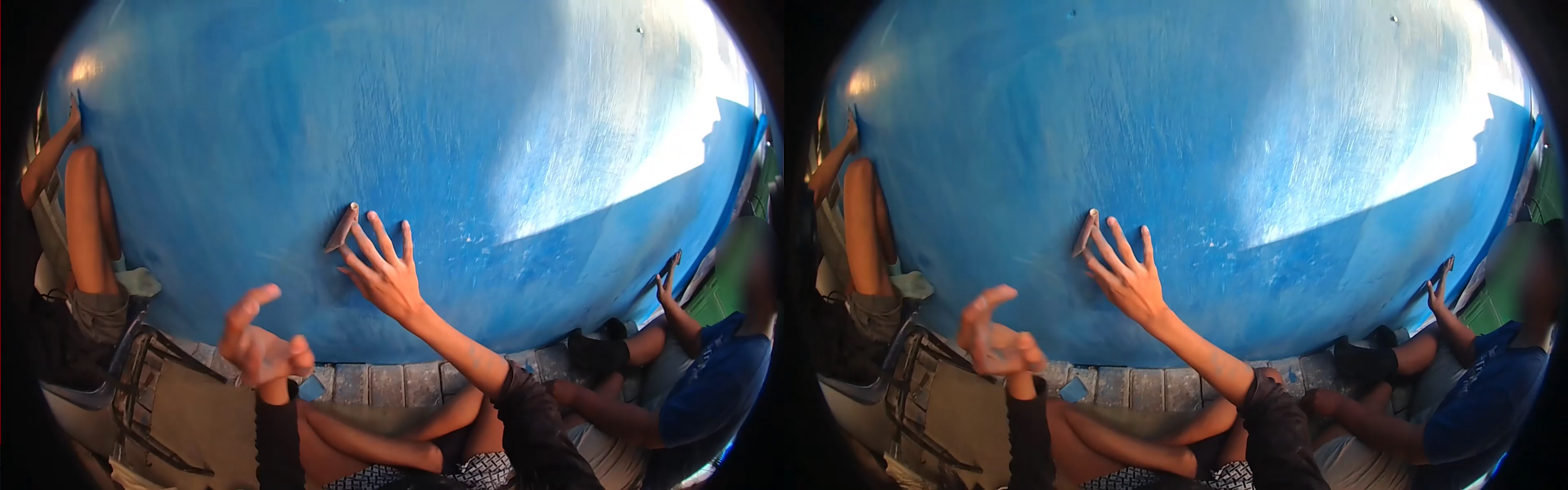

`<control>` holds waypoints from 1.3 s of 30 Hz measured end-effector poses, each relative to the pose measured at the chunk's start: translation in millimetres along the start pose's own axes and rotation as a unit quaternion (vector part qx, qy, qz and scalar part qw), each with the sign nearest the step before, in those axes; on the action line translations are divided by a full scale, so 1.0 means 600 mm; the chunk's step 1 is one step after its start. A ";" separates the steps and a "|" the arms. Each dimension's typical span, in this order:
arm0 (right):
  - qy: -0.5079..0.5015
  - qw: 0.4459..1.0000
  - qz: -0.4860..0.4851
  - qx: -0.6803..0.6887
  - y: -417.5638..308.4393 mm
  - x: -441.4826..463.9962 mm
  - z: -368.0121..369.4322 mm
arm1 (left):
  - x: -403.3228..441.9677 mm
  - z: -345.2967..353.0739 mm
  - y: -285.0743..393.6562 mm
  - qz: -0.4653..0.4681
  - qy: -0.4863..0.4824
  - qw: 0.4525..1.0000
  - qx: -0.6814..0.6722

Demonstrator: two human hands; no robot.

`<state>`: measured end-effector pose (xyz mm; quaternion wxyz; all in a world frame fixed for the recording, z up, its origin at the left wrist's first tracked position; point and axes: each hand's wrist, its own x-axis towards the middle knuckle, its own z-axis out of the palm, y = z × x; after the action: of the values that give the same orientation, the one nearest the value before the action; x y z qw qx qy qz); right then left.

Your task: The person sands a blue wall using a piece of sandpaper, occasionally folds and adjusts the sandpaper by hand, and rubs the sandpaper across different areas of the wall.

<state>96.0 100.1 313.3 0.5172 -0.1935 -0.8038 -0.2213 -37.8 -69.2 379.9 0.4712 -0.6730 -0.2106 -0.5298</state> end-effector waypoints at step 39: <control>-0.005 0.963 -0.268 -0.026 0.064 0.163 -0.013 | -0.169 0.101 -0.083 -0.311 -0.089 0.938 0.126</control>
<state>84.4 135.4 412.1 0.4300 0.0145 -0.8228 -0.3713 -80.9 28.0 308.2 0.3429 -0.5536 -0.5158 -0.5567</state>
